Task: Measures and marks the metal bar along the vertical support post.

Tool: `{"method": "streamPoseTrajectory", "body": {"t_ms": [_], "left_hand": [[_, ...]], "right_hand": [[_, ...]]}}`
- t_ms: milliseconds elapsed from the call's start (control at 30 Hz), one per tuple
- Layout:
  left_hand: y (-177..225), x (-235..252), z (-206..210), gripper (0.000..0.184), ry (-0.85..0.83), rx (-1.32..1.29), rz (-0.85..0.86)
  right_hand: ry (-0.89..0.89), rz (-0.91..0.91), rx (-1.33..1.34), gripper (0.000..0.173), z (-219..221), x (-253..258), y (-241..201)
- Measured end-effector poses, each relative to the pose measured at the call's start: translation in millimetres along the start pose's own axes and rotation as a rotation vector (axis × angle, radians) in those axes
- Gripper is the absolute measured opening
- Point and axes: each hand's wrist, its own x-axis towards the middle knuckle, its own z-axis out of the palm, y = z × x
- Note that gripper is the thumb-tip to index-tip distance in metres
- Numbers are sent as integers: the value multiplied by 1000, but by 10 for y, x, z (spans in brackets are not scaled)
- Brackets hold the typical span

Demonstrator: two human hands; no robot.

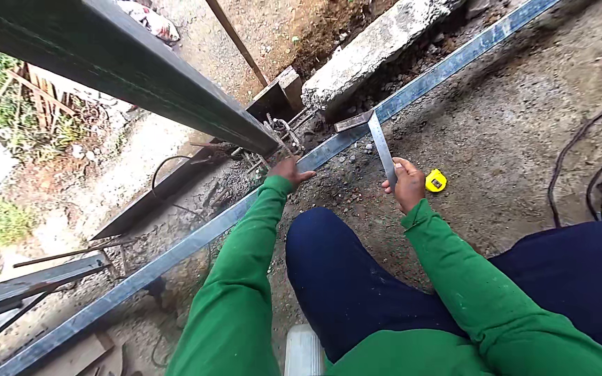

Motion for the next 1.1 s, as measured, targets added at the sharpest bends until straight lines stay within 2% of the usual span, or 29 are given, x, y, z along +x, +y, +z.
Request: {"method": "streamPoseTrajectory", "body": {"t_ms": [167, 300, 400, 533, 633, 700, 767, 867, 900, 1033, 1100], "left_hand": [[61, -53, -6, 79, 47, 45, -70], [-129, 182, -126, 75, -144, -152, 21], [-139, 313, -251, 71, -284, -164, 36], [-48, 275, -226, 79, -306, -133, -15], [13, 179, -272, 81, -238, -140, -56], [48, 96, -230, 84, -110, -77, -98], [144, -32, -157, 84, 88, 18, -119], [187, -110, 105, 70, 448, 111, -115], [169, -71, 159, 68, 513, 137, -106], [89, -34, 233, 68, 500, 150, -83], [0, -25, 90, 73, 382, 19, -75]], "right_hand": [[-36, -19, -48, 40, 21, -10, 50], [-59, -13, 17, 38, 90, -7, 91], [-47, -17, 94, 36, 109, 23, 74], [-17, -15, 142, 35, 54, 17, 83], [0, -33, 159, 34, 47, -7, 12], [0, -60, 105, 35, -12, -46, -11], [-8, -92, 64, 35, -68, -35, 8], [-36, -133, 30, 35, -3, 10, 54], [-50, -135, 26, 35, 40, 19, 50], [-101, -82, -4, 36, 284, -49, 97], [-138, -51, -20, 36, 474, -49, 101]]}}
